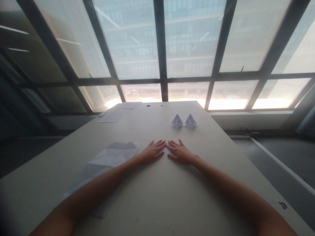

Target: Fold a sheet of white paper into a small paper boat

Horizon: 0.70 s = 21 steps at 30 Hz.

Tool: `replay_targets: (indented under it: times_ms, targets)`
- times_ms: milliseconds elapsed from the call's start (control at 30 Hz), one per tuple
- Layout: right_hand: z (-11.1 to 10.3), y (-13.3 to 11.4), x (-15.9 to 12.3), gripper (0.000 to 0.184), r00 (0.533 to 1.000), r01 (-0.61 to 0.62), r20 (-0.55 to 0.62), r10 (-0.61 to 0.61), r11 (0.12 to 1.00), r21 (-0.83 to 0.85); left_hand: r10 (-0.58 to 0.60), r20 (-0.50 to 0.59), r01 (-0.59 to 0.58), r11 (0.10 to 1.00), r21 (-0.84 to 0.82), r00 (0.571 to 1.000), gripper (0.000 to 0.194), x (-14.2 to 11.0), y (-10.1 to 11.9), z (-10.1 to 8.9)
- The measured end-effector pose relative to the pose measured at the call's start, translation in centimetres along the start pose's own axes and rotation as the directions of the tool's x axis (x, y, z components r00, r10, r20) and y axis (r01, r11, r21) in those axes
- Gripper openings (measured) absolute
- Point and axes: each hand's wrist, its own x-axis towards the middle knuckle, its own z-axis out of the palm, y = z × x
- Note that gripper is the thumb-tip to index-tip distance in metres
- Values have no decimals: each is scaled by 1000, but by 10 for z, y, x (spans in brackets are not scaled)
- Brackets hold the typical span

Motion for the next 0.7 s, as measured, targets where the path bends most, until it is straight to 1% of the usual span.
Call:
replay_targets:
  times_ms: [267, 533, 700]
  targets:
    - [4, 2, 3, 72, 999, -34, -1, 34, 999, 6, -4, -11, 4, 1000, 2, 1000, 61, 0, 1, 0]
    - [8, 7, 6, 77, 989, -146, 5, 146, 989, -4, -4, -23, 4, 1000, 10, 1000, 59, 2, -2, 2]
    - [9, 11, 7, 71, 975, -222, 3, 222, 975, -28, -3, -19, 3, 1000, -1, 1000, 58, 1, 0, 0]
